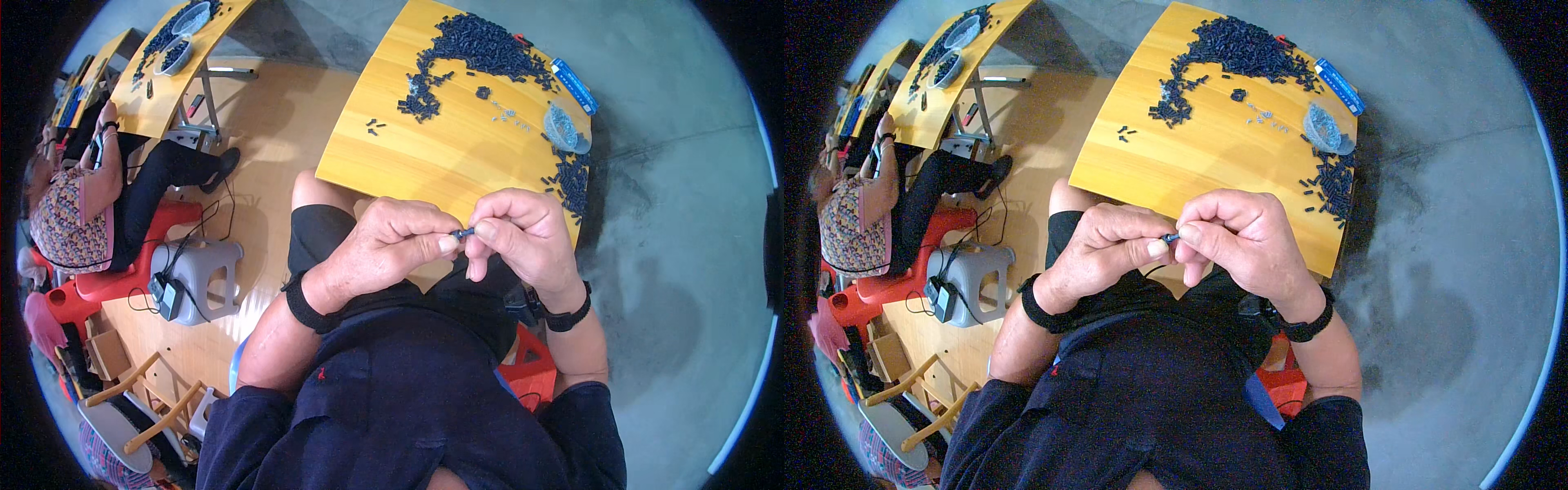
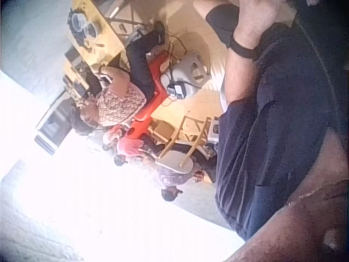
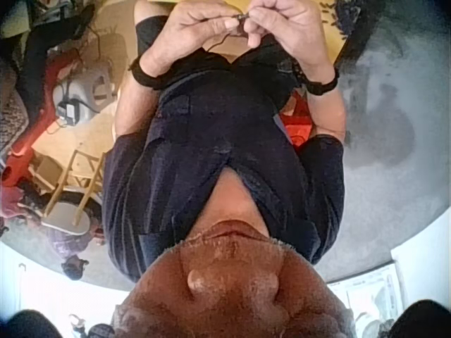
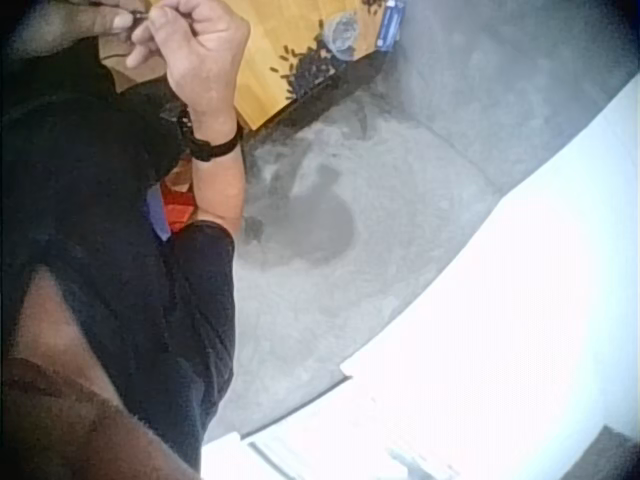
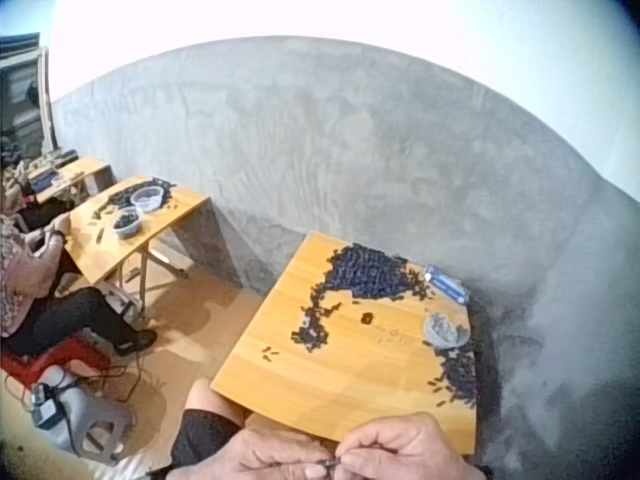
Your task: Manually assembling small blue plastic components into finished parts.
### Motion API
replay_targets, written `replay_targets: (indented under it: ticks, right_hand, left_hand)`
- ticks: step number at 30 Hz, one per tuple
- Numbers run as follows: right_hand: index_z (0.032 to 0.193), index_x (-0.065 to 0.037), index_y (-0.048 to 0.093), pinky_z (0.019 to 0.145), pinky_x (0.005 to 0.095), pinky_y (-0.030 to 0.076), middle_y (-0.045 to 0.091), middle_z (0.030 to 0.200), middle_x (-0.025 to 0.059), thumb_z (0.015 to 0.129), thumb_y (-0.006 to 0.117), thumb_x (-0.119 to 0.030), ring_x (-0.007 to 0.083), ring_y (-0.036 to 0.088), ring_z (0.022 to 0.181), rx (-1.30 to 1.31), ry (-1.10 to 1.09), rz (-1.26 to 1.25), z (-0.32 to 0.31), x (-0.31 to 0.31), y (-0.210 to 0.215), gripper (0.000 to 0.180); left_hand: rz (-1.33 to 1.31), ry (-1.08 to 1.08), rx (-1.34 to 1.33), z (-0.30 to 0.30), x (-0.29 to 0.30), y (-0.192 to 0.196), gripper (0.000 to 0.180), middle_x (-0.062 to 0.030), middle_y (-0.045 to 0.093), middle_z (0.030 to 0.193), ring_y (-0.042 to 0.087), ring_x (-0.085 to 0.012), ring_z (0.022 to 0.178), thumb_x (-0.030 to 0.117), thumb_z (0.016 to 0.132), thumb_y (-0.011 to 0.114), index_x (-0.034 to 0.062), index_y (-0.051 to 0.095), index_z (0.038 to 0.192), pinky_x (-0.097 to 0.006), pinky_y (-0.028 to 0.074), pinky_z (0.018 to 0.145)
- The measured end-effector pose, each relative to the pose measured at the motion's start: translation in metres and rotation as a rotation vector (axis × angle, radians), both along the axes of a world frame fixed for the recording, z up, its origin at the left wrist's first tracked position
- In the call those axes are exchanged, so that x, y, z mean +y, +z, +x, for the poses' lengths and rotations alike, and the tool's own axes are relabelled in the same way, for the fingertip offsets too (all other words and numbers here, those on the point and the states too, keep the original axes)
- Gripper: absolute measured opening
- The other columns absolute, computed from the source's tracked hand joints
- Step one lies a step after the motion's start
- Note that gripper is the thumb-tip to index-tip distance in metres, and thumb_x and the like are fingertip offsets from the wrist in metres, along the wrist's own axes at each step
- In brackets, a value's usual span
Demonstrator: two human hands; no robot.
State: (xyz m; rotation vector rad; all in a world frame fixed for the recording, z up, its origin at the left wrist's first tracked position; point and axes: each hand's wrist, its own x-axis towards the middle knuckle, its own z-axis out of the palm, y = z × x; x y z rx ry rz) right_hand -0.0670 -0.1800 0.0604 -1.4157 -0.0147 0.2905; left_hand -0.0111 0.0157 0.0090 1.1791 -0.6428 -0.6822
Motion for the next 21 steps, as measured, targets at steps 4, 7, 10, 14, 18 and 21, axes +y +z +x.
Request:
replay_targets:
  ticks: [4,7,10,14,18,21]
  right_hand:
    - [0.088,0.003,0.060,0.053,0.0208,0.050,0.064,0.074,0.0064,0.091,0.055,-0.008,0.0113,0.063,0.059,-0.010,0.017,-0.035,0.0019,-0.0004,0.0000,0.013]
    - [0.087,0.003,0.060,0.052,0.0208,0.050,0.064,0.073,0.0062,0.091,0.055,-0.008,0.0110,0.062,0.058,-0.005,0.012,-0.068,0.0026,0.0009,0.0031,0.012]
    - [0.086,0.003,0.060,0.052,0.0204,0.050,0.064,0.073,0.0062,0.090,0.055,-0.007,0.0108,0.062,0.058,-0.013,0.005,-0.087,0.0031,0.0014,0.0036,0.012]
    - [0.085,0.003,0.060,0.051,0.0204,0.049,0.064,0.072,0.0061,0.090,0.055,-0.007,0.0106,0.062,0.058,-0.007,0.020,-0.112,0.0034,0.0014,0.0056,0.012]
    - [0.085,0.003,0.060,0.051,0.0205,0.049,0.063,0.072,0.0059,0.090,0.055,-0.006,0.0106,0.062,0.057,-0.013,0.013,-0.118,0.0036,0.0022,0.0049,0.012]
    - [0.085,0.003,0.060,0.051,0.0206,0.049,0.063,0.071,0.0058,0.090,0.055,-0.006,0.0105,0.061,0.056,-0.002,0.004,-0.105,0.0039,0.0028,0.0049,0.012]
  left_hand:
    - [0.040,-0.023,0.017,0.0014,0.0009,0.0041,0.015,-0.0055,0.065,0.083,0.057,-0.0090,0.075,0.008,0.089,0.060,-0.0028,0.066,0.098,-0.023,0.046,0.066]
    - [0.069,-0.014,0.020,0.0011,-0.0004,0.0060,0.014,-0.0049,0.065,0.081,0.056,-0.0087,0.076,0.009,0.089,0.060,-0.0030,0.066,0.093,-0.023,0.045,0.067]
    - [0.076,-0.004,0.000,0.0012,-0.0001,0.0060,0.013,-0.0044,0.064,0.079,0.056,-0.0081,0.074,0.009,0.089,0.060,-0.0028,0.066,0.092,-0.023,0.044,0.065]
    - [0.091,-0.005,-0.012,0.0015,-0.0001,0.0022,0.013,-0.0036,0.063,0.077,0.054,-0.0071,0.072,0.008,0.089,0.060,-0.0028,0.066,0.091,-0.023,0.043,0.062]
    - [0.078,0.006,-0.025,0.0011,-0.0003,0.0027,0.013,-0.0035,0.063,0.075,0.053,-0.0074,0.070,0.008,0.089,0.060,-0.0028,0.066,0.090,-0.024,0.043,0.061]
    - [0.096,-0.015,-0.048,0.0026,-0.0001,0.0040,0.012,-0.0043,0.063,0.076,0.054,-0.0083,0.071,0.008,0.089,0.060,-0.0029,0.066,0.090,-0.024,0.043,0.062]
